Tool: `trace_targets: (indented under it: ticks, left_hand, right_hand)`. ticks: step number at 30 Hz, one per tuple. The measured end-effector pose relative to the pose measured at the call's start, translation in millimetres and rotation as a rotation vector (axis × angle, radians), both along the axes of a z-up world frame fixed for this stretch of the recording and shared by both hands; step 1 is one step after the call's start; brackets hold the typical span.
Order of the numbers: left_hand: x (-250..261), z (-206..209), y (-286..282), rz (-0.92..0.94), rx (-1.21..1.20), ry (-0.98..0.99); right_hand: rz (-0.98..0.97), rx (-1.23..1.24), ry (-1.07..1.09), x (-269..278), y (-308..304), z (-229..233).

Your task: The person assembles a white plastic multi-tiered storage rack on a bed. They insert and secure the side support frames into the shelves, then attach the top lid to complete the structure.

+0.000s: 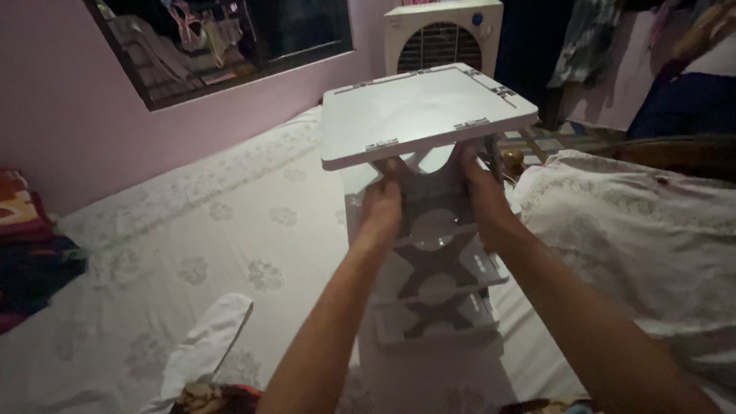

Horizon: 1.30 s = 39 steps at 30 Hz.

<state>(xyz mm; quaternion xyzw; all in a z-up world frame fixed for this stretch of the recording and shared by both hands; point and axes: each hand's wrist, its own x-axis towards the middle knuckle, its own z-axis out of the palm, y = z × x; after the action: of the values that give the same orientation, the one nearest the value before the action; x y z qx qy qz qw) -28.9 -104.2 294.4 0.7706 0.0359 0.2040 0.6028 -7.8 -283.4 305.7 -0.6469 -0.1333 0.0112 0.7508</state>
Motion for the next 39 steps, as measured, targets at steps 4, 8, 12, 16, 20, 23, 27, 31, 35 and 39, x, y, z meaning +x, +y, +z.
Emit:
trace_targets:
  ticks: [4, 8, 12, 16, 20, 23, 27, 31, 35, 39]
  left_hand:
    - [-23.0, 8.8, 10.2, -0.094, -0.054, 0.048]
    - [-32.5, 9.0, 2.0, -0.113, -0.13, -0.109]
    - [-25.7, 7.3, 0.9, -0.099, -0.056, -0.081]
    - [-11.2, 2.6, 3.3, -0.116, -0.064, -0.07]
    - [-1.9, -1.2, 3.4, -0.111, -0.14, -0.15]
    - [-6.3, 0.2, 10.0, -0.112, -0.148, -0.021]
    - [-21.6, 0.1, 20.8, -0.176, -0.105, 0.021]
    - [-27.0, -2.0, 12.9, -0.207, -0.084, -0.054]
    - [-15.0, -8.7, 9.0, -0.146, -0.101, -0.022]
    - [6.5, -7.0, 10.7, -0.051, -0.11, 0.216]
  right_hand:
    - [0.138, 0.105, -0.011, 14.8, -8.3, -4.1]
    - [0.141, 0.053, -0.101, 12.8, -20.4, -1.1]
    - [0.017, 0.024, -0.017, 9.4, -20.7, 7.3]
    - [-0.021, 0.0, -0.041, 12.8, -13.2, 6.0]
    - [-0.101, 0.128, -0.054, 23.9, -1.1, 0.0]
    - [-0.07, 0.141, -0.066, 22.1, -0.8, 3.6]
    - [-0.008, 0.091, 0.098, -6.4, -7.1, 16.9]
    - [-0.085, -0.268, 0.134, -47.4, -9.8, 18.3]
    - [-0.05, -0.136, -0.019, -19.8, -0.1, 8.8]
    - [-0.12, -0.18, 0.087, 4.1, 4.1, -2.9]
